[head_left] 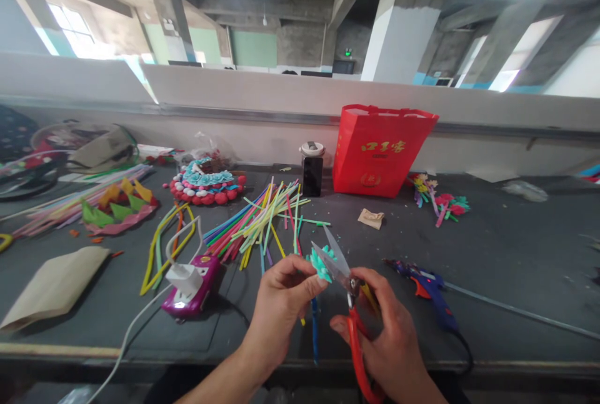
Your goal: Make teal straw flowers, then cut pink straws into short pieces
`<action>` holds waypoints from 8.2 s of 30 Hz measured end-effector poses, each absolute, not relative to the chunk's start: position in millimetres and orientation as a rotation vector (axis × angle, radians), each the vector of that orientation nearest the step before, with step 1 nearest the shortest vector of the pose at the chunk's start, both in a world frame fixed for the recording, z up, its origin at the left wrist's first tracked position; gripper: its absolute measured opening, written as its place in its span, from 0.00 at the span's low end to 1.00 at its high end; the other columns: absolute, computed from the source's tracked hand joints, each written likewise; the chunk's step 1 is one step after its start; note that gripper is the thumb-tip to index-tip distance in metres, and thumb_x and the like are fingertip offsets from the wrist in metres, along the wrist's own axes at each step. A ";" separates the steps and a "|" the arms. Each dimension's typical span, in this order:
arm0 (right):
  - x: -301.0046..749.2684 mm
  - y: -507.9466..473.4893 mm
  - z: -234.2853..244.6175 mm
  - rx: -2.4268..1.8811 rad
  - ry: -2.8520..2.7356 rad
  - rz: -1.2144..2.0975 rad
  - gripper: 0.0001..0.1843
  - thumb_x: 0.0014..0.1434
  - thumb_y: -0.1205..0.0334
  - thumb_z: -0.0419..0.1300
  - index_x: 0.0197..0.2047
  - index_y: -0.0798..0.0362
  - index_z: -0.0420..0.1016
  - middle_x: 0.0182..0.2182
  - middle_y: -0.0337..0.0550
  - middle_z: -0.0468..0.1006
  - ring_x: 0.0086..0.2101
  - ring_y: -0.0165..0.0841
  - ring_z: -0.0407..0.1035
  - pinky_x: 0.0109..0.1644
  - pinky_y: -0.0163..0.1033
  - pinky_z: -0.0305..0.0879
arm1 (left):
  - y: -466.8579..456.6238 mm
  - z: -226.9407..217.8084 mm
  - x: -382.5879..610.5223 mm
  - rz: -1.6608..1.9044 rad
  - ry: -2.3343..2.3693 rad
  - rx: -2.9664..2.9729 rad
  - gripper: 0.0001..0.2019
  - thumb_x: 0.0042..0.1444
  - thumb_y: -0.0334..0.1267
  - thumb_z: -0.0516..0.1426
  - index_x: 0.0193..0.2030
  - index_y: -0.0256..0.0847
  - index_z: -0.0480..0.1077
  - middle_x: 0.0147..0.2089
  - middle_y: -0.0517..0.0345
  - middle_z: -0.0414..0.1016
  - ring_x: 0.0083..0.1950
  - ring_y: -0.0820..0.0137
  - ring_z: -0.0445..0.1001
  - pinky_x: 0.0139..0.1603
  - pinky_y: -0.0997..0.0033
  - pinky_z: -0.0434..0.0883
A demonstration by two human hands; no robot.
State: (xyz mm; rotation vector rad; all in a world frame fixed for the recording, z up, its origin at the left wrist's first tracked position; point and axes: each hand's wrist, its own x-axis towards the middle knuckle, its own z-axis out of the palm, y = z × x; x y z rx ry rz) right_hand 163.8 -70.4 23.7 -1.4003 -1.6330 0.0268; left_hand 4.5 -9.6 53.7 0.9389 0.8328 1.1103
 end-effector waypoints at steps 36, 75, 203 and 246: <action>161.1 -68.9 22.2 -1.398 -1.608 0.054 0.23 0.56 0.55 0.64 0.54 0.49 0.66 0.41 0.43 0.80 0.35 0.36 0.77 0.35 0.36 0.75 | -11.1 59.3 2.8 1.057 0.711 0.850 0.13 0.45 0.39 0.70 0.32 0.38 0.71 0.25 0.68 0.68 0.15 0.86 0.54 0.15 0.82 0.52; 160.9 -70.0 19.3 -1.394 -1.653 -0.078 0.24 0.58 0.52 0.64 0.55 0.49 0.66 0.40 0.45 0.79 0.33 0.36 0.76 0.36 0.38 0.74 | -8.9 54.4 3.3 1.124 0.818 0.912 0.13 0.45 0.39 0.69 0.31 0.37 0.71 0.26 0.67 0.66 0.17 0.85 0.54 0.15 0.82 0.52; 157.1 -47.5 41.7 -1.266 -1.611 0.430 0.02 0.60 0.62 0.64 0.38 0.48 0.77 0.26 0.33 0.73 0.25 0.28 0.66 0.30 0.32 0.63 | -4.8 57.2 0.4 0.896 0.712 1.070 0.14 0.54 0.43 0.64 0.43 0.35 0.78 0.27 0.54 0.77 0.27 0.70 0.74 0.28 0.72 0.72; 157.7 -54.1 43.7 -1.148 -1.608 0.218 0.08 0.62 0.70 0.60 0.41 0.49 0.76 0.33 0.38 0.77 0.32 0.29 0.72 0.34 0.33 0.66 | -11.4 49.1 2.9 1.039 0.663 1.346 0.09 0.60 0.39 0.60 0.45 0.42 0.77 0.36 0.57 0.80 0.34 0.71 0.78 0.38 0.74 0.76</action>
